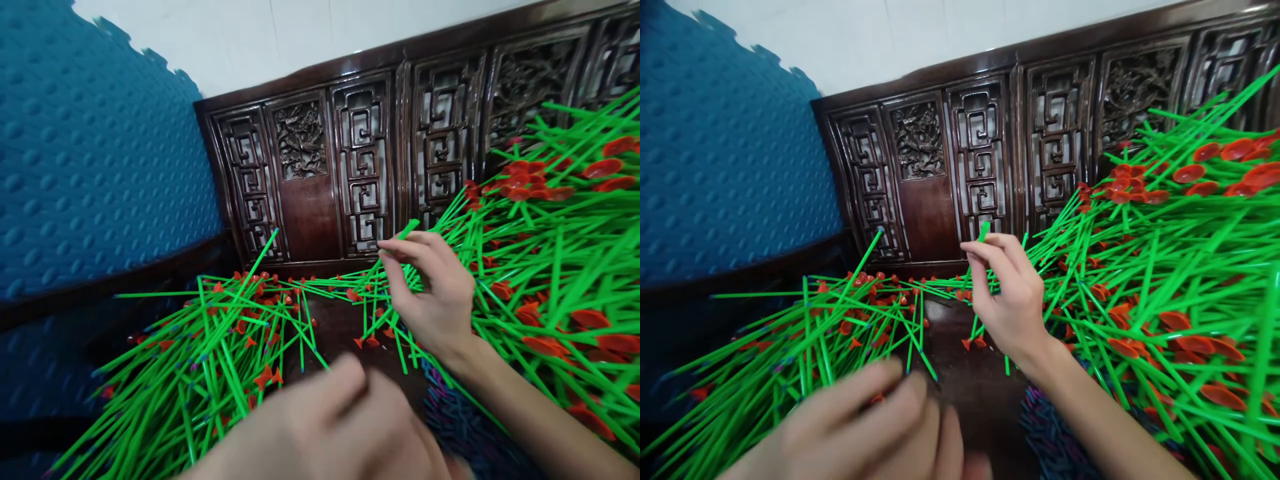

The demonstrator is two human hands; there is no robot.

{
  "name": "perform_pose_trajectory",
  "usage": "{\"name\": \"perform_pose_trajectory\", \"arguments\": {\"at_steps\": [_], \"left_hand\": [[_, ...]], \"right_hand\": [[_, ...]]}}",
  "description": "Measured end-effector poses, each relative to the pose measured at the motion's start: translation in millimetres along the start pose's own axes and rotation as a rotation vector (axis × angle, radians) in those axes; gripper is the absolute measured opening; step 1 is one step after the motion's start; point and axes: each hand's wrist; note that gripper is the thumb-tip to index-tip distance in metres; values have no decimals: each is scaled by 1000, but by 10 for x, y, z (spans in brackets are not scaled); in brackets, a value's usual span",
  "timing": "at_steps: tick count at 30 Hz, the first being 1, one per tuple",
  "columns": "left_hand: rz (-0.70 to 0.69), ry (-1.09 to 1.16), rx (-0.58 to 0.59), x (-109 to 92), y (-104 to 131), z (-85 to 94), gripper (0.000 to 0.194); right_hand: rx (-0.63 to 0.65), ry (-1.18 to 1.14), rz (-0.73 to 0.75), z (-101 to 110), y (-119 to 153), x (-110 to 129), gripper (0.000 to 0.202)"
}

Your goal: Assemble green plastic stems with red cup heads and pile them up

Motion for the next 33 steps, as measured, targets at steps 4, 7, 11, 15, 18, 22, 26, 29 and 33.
{"name": "perform_pose_trajectory", "arguments": {"at_steps": [4, 7, 11, 15, 18, 22, 26, 29, 33], "left_hand": [[343, -87, -102, 311, 72, -128, 13], [464, -16, -143, 374, 121, -158, 20], [569, 147, -109, 366, 153, -157, 41], [623, 35, -83, 517, 161, -156, 51], [666, -75, -62, 676, 136, -166, 41], [721, -103, -39, 753, 76, -233, 21], [757, -89, 63, 707, 83, -338, 21], [780, -60, 129, 680, 126, -382, 22], [814, -40, 200, 671, 140, -375, 24]], "right_hand": [[45, -376, -261, 105, -101, 218, 11], [182, -655, -424, 123, -145, 284, 19], [331, -830, -526, 102, -173, 190, 29], [796, -528, -437, 165, -185, 21, 19], [1367, -104, -207, 261, -123, 8, 24], [1904, 210, 104, 241, 155, 270, 41], [2080, 365, 386, 45, 560, 580, 24], [2026, 257, 342, -47, 752, 640, 29], [2054, 167, 351, -3, 715, 620, 24]]}}
Point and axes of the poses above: each hand's wrist, its own y-axis away from the middle knuckle, its own z-axis out of the back of the hand, x = y × z, and after that the axes turned 14 degrees about y, right-handed
